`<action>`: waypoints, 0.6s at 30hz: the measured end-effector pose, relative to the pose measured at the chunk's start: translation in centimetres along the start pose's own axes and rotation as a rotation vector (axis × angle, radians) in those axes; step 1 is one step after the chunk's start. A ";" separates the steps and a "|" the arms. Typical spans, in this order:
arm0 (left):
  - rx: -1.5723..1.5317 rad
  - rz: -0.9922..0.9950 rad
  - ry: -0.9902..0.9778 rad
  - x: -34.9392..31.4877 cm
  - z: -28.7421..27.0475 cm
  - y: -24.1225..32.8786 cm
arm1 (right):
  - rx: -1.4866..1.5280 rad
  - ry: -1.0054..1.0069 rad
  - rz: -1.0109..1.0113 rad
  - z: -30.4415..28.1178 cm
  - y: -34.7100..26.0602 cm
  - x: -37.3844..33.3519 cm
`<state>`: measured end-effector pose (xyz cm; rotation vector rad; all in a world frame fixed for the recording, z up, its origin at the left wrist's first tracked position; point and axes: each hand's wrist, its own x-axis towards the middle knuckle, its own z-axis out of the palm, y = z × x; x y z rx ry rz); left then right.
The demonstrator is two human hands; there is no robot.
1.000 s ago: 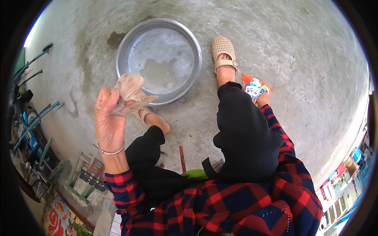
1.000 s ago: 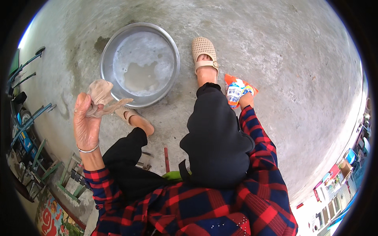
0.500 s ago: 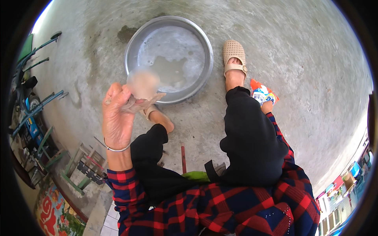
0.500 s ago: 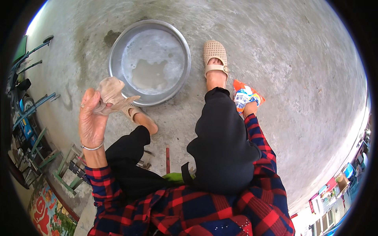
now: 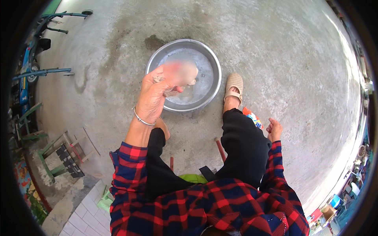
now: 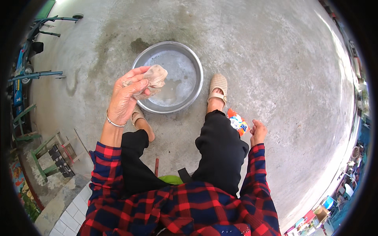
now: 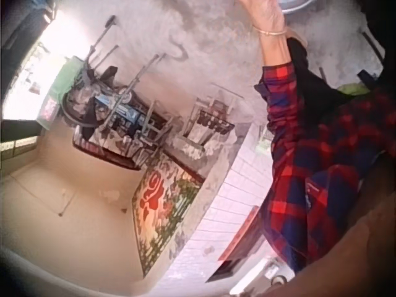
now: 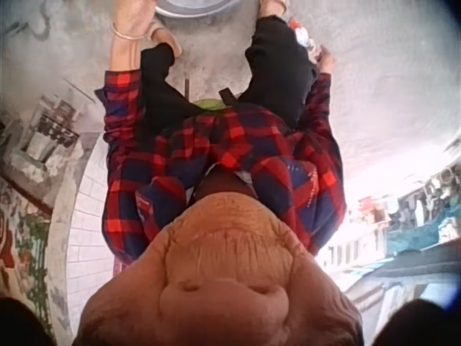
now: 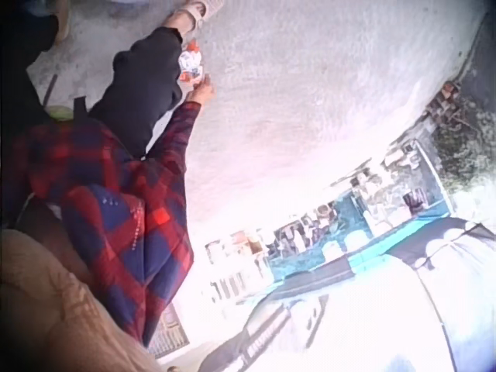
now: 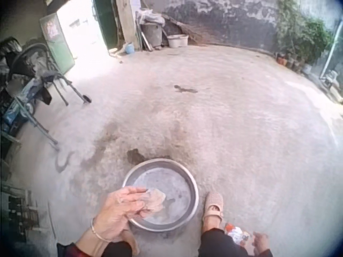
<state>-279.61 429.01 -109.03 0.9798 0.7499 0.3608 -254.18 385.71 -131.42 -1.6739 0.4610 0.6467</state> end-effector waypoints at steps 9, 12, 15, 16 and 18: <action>-0.183 0.115 -0.103 -1.2 -1.4 0.6 | -0.271 -0.911 -0.344 25.6 -23.4 -22.9; -0.139 0.142 -0.145 -1.9 -1.7 1.7 | -0.438 -0.959 -0.475 30.6 -22.3 -26.6; -0.060 0.129 -0.169 -2.5 -2.1 2.6 | -0.504 -0.885 -0.638 33.1 -20.6 -26.3; -0.037 0.131 -0.175 -2.3 -2.4 2.7 | -0.531 -0.878 -0.657 33.7 -20.5 -26.1; 0.018 0.120 -0.143 -2.4 -2.9 2.6 | -0.601 -0.839 -0.713 34.5 -19.4 -25.5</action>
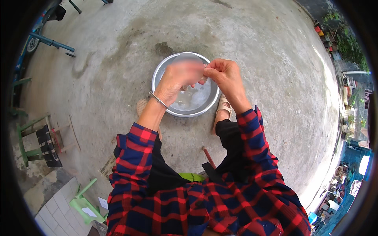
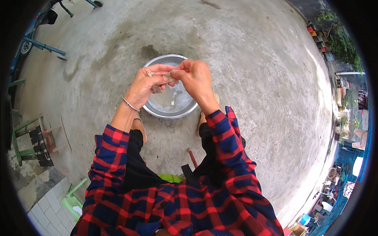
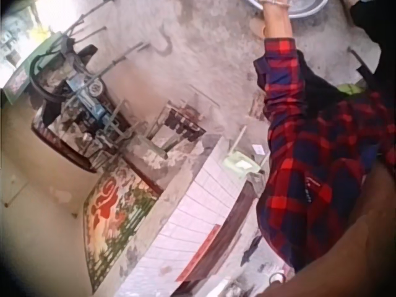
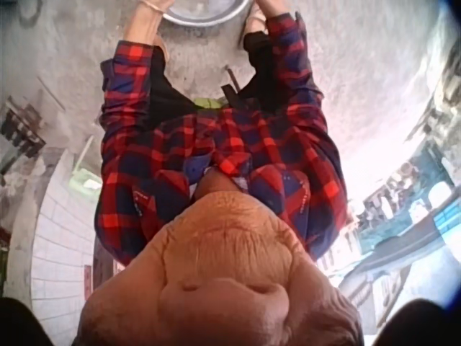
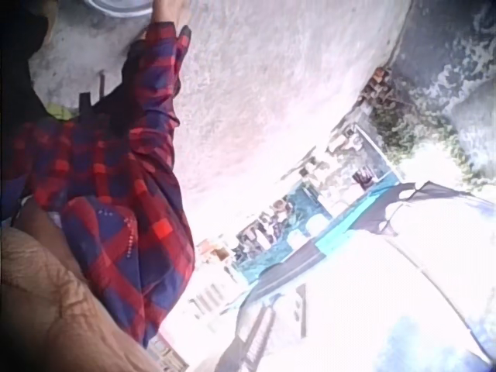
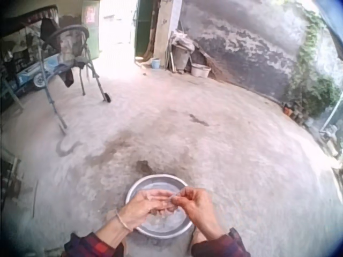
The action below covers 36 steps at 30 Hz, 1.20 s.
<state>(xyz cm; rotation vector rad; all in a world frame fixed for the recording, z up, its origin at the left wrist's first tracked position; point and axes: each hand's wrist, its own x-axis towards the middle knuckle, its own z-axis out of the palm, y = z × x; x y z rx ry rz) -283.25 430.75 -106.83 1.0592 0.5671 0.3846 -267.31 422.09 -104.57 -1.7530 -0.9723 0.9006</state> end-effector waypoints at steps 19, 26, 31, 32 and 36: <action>0.063 0.077 0.056 0.9 0.2 0.7 | 0.271 -0.236 0.019 -1.5 1.9 1.3; 0.107 -0.022 0.047 0.7 0.3 1.2 | 0.333 -0.284 0.051 -1.8 1.6 1.1; 0.214 0.027 0.077 0.9 0.3 0.3 | 0.354 -0.340 0.067 -1.6 1.4 1.1; 0.223 0.023 0.087 0.9 0.3 0.2 | 0.344 -0.349 0.068 -1.6 1.5 1.1; 0.196 0.054 0.079 1.1 0.0 -0.1 | 0.312 -0.320 0.054 -1.6 1.2 1.0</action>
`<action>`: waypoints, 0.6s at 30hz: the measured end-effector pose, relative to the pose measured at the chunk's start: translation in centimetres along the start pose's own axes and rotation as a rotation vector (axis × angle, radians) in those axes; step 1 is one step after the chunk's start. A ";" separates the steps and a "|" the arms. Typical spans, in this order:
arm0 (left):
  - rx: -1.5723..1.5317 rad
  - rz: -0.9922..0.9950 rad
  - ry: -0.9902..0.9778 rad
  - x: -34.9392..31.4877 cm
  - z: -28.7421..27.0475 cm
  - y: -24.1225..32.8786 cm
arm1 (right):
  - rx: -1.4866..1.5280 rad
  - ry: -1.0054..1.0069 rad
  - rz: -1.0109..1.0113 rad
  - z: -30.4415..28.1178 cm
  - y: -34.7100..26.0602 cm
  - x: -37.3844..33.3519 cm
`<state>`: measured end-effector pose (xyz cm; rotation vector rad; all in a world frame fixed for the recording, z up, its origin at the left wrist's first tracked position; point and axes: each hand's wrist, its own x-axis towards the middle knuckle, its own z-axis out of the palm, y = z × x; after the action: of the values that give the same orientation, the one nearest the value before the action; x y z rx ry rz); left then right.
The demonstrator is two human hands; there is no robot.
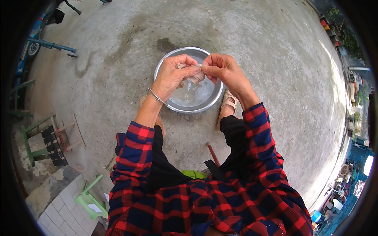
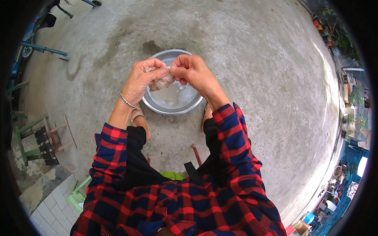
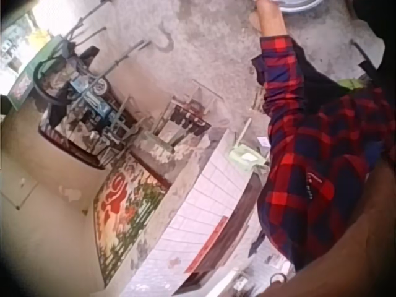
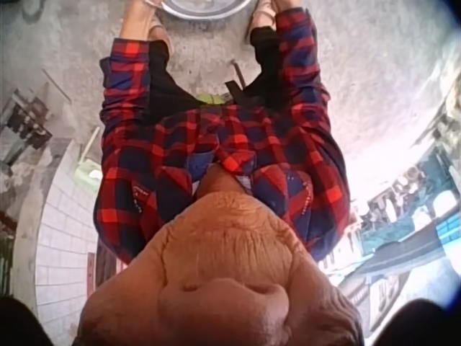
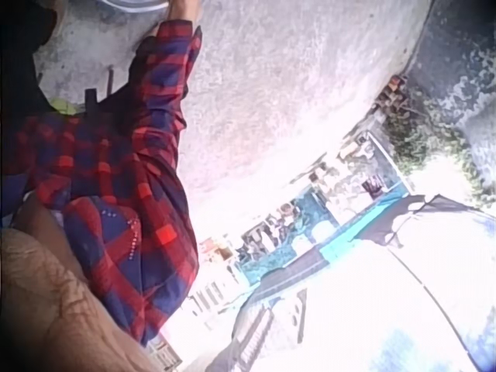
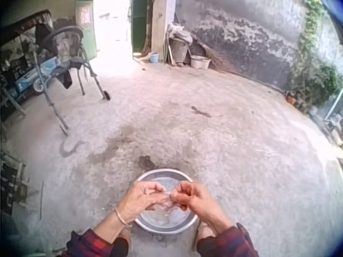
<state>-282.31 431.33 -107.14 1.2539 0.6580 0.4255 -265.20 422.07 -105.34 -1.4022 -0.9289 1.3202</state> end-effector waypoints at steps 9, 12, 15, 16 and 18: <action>-0.017 -0.041 0.012 0.0 0.4 0.1 | -0.039 0.040 0.046 0.1 -0.3 -0.1; 0.049 -0.002 -0.012 0.1 0.5 -0.2 | -0.051 0.034 0.060 0.1 -0.2 -0.1; 0.043 0.049 -0.019 0.2 0.5 -0.4 | -0.057 0.044 0.046 0.1 0.1 0.0; 0.029 0.050 -0.010 0.2 0.4 -0.4 | -0.053 0.057 0.033 0.0 0.1 0.0; -0.009 0.039 0.016 0.1 0.3 -0.3 | -0.044 0.073 -0.014 -0.1 0.3 0.0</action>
<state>-282.05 431.13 -107.38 1.2578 0.6449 0.4706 -265.12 422.02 -105.65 -1.4662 -0.9219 1.2366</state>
